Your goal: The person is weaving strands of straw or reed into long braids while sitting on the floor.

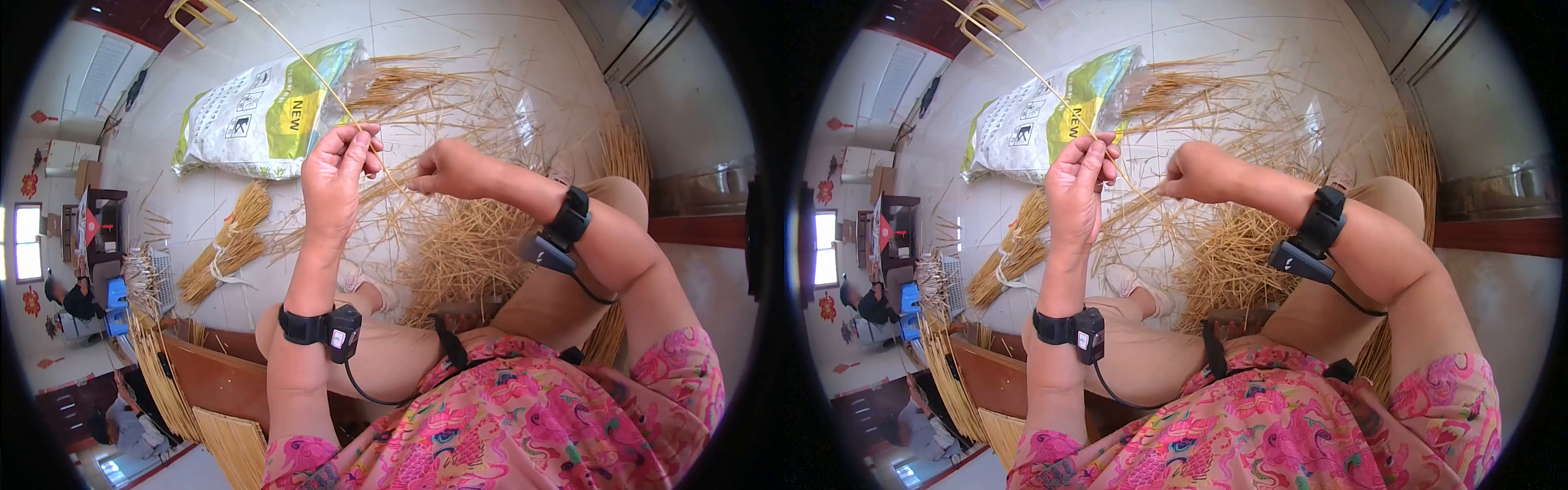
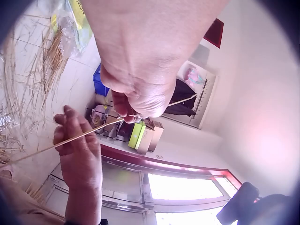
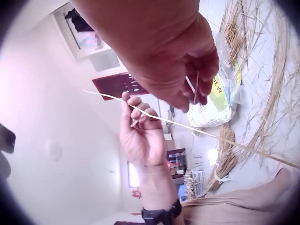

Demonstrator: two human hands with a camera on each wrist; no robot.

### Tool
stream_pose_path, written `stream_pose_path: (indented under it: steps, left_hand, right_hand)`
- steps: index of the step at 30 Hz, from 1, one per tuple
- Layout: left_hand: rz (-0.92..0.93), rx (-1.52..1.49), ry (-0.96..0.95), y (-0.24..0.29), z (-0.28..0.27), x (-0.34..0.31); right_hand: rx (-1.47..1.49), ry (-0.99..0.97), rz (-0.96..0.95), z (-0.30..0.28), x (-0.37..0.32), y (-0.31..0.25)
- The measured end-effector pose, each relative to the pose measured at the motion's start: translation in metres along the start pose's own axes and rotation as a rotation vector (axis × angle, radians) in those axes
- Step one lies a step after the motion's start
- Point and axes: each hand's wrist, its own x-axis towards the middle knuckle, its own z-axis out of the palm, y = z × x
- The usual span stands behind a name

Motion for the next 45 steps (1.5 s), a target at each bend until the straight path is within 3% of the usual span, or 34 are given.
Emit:
stream_pose_path:
  steps: [3,7,10,19,22,25,28,31,32,38,45]
  left_hand:
    - [-0.020,-0.044,-0.004,-0.002,-0.002,0.000]
    - [-0.021,-0.046,-0.022,-0.006,-0.001,0.000]
    - [-0.015,0.015,-0.037,-0.007,0.002,-0.001]
    - [0.034,0.106,-0.076,-0.007,0.008,-0.002]
    - [0.049,0.045,-0.010,-0.005,0.009,-0.003]
    - [0.082,-0.059,0.047,0.000,0.001,0.001]
    - [0.043,-0.135,0.045,0.002,-0.008,0.003]
    - [0.008,-0.184,0.040,0.001,-0.010,0.002]
    - [-0.004,-0.197,0.032,0.000,-0.008,0.002]
    - [-0.008,-0.169,0.000,-0.007,0.002,0.002]
    - [-0.011,0.128,0.042,-0.010,0.008,-0.002]
  right_hand:
    - [0.667,-0.085,-0.099,-0.004,-0.002,-0.011]
    - [0.897,-0.027,-0.187,-0.003,-0.003,-0.018]
    - [0.757,0.034,-0.215,-0.003,-0.001,-0.018]
    - [0.773,0.108,-0.157,0.004,0.002,-0.014]
    - [0.770,0.112,-0.077,0.007,0.004,-0.009]
    - [0.346,0.102,0.123,0.005,0.002,-0.003]
    - [-0.300,0.054,0.109,0.001,-0.003,-0.003]
    - [0.641,-0.022,-0.126,0.001,-0.003,-0.009]
    - [0.715,-0.045,-0.118,-0.007,-0.009,-0.021]
    - [0.734,0.096,-0.317,0.004,0.001,-0.015]
    - [0.725,0.213,-0.209,0.006,-0.001,-0.019]
